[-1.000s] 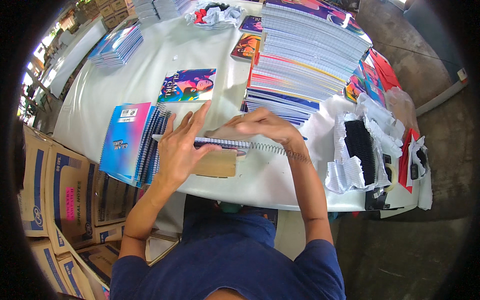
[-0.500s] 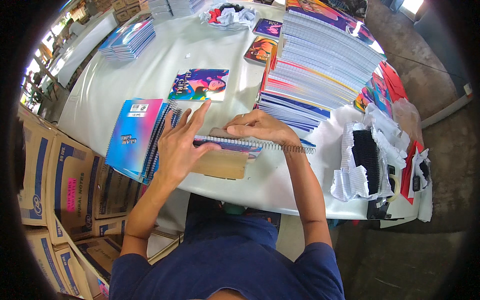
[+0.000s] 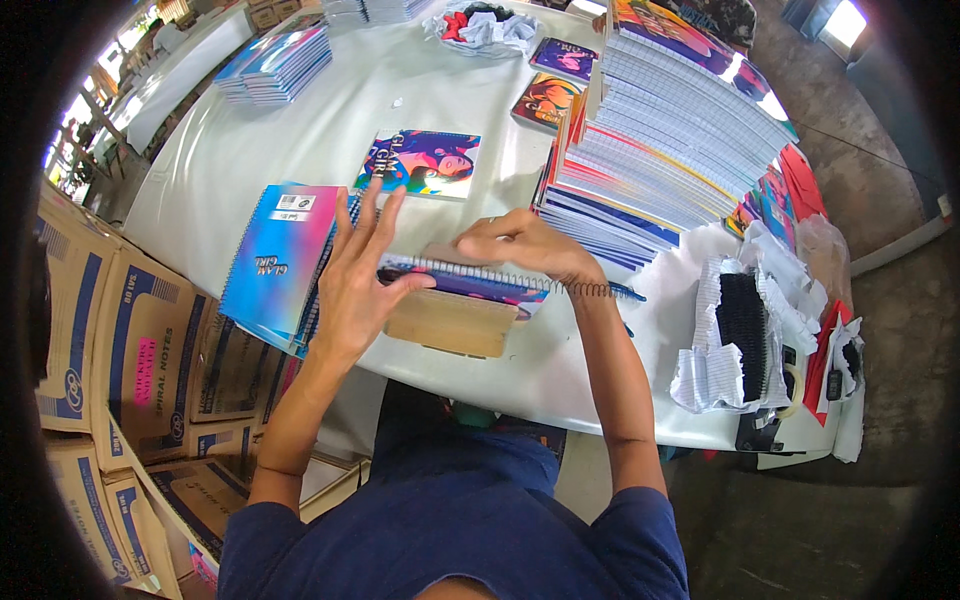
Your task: The person trims the excess spiral coil from notebooks using pliers and tucks the remaining wire ends into the binding.
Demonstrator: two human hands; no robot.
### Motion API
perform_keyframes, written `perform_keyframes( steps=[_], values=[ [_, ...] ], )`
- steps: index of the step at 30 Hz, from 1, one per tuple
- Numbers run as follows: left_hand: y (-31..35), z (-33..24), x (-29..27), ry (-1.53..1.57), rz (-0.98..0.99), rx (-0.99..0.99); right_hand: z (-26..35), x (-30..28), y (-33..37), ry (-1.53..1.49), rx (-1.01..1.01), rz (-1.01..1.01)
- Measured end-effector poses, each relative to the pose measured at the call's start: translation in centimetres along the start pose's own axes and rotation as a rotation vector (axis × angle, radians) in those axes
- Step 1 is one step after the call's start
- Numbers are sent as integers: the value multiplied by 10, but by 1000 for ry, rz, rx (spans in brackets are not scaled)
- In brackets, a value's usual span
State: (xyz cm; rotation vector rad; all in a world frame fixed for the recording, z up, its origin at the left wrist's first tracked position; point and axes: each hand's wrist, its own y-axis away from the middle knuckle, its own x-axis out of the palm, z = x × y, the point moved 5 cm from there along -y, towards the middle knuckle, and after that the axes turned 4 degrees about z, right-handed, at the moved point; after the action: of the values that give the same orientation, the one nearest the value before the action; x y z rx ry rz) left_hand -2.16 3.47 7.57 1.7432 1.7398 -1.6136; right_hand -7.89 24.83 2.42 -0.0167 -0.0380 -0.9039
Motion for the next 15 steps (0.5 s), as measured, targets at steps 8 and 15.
perform_keyframes(
  steps=[8,15],
  values=[
    [14,44,20,784,-42,-378,8,13,-6,-174,32,-45],
    [27,67,42,1114,-124,-421,9,13,-19,110,93,28]
  ],
)
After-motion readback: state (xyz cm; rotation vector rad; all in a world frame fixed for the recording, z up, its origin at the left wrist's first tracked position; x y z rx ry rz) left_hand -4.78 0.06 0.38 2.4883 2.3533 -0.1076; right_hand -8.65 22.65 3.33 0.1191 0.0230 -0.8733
